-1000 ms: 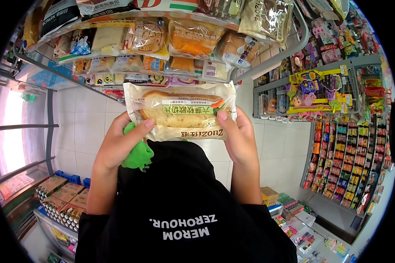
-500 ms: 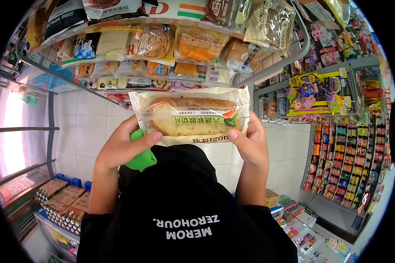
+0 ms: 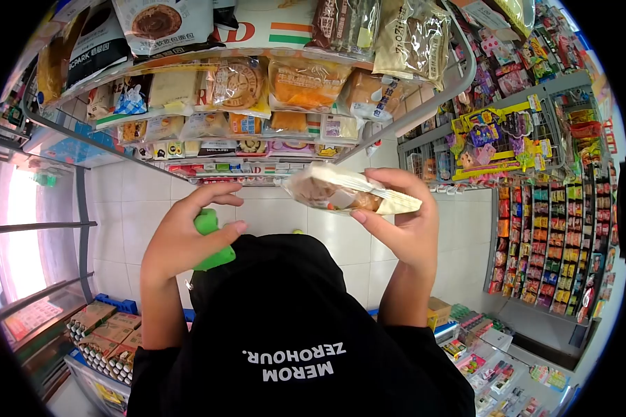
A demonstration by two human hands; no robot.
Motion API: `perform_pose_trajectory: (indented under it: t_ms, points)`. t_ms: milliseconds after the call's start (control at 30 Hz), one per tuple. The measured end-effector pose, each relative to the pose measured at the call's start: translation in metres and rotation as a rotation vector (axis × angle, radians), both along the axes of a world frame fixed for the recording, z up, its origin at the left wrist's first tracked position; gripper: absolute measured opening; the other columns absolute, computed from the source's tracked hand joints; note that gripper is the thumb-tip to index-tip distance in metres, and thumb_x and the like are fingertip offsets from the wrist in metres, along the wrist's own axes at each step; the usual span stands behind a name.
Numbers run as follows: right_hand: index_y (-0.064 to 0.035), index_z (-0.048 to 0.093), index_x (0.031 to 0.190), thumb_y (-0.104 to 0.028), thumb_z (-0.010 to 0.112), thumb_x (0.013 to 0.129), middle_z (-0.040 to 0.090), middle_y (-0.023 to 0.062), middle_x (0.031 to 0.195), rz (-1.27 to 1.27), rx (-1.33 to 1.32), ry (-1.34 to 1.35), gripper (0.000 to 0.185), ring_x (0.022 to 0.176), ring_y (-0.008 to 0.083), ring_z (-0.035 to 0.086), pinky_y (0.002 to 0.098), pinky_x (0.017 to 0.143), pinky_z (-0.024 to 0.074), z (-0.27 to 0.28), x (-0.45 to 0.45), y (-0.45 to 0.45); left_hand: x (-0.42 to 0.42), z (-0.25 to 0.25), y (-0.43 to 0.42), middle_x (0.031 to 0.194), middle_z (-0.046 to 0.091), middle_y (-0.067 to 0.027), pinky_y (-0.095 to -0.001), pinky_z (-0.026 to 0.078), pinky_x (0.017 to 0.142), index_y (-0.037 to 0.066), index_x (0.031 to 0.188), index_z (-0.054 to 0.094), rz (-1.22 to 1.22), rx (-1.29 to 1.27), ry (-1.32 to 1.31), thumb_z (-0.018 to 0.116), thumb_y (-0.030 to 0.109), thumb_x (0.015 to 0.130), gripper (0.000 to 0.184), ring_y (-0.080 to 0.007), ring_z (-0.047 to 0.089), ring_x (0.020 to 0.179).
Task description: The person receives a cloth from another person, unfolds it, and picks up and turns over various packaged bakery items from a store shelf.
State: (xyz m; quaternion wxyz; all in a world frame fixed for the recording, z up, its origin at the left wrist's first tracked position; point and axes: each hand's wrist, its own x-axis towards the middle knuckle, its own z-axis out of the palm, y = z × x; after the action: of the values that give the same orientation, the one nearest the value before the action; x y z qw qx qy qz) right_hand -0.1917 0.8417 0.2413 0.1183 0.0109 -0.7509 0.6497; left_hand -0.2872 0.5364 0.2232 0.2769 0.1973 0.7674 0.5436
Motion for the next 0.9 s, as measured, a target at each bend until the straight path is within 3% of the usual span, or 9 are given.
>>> perform_pose_trajectory:
  t_ms: [200,333,500,700,900]
  points:
    - [-0.0027,0.055,0.124,-0.002,0.086,0.073,0.068,0.0076,0.105,0.004,-0.149,-0.067,0.06,0.097,0.0137,0.066,0.0267,0.084,0.0518,0.013,-0.007,-0.026,0.008,0.022,0.041,0.124,0.065,-0.0136,-0.0351,0.045,0.1,0.002,0.133,0.056,-0.176,-0.069,0.186,0.088,0.024,0.07,0.074,-0.024,0.061,0.116]
    - [-0.0016,0.054,0.125,-0.002,0.084,0.075,0.068,0.0082,0.106,0.009,-0.253,-0.091,0.059,0.099,0.0137,0.066,0.0274,0.085,0.0521,0.01,-0.013,-0.041,0.009,-0.006,0.048,0.117,0.067,-0.0184,-0.0393,0.049,0.095,0.003,0.132,0.055,-0.25,0.015,0.117,0.086,0.042,0.071,0.078,-0.0339,0.065,0.108]
    - [0.0014,0.049,0.128,0.0,0.081,0.079,0.068,0.011,0.111,0.01,-0.347,-0.111,0.058,0.101,0.014,0.065,0.0289,0.088,0.0514,0.005,-0.017,-0.052,0.013,-0.013,0.049,0.104,0.071,-0.0136,-0.034,0.051,0.089,0.003,0.113,0.067,-0.213,0.105,-0.065,0.082,0.038,0.076,0.053,-0.0234,0.067,0.098]
    - [0.0007,0.045,0.136,-0.008,0.076,0.085,0.066,0.0145,0.121,0.089,-0.282,-0.117,0.06,0.11,0.0179,0.062,0.0341,0.098,0.0468,0.0,-0.014,-0.037,0.018,-0.018,0.044,0.106,0.071,-0.0104,-0.0329,0.051,0.09,0.0,0.113,0.067,-0.111,0.166,-0.049,0.082,0.03,0.079,0.048,-0.0187,0.065,0.099]
    - [0.0001,0.044,0.14,-0.013,0.067,0.094,0.063,0.0169,0.128,0.056,-0.308,-0.167,0.053,0.11,0.0214,0.062,0.0364,0.1,0.0464,-0.013,-0.002,-0.014,0.017,-0.022,0.031,0.111,0.069,-0.0072,-0.029,0.052,0.089,0.0,0.114,0.064,0.208,0.443,-0.418,0.077,0.016,0.087,0.034,-0.0125,0.064,0.099]
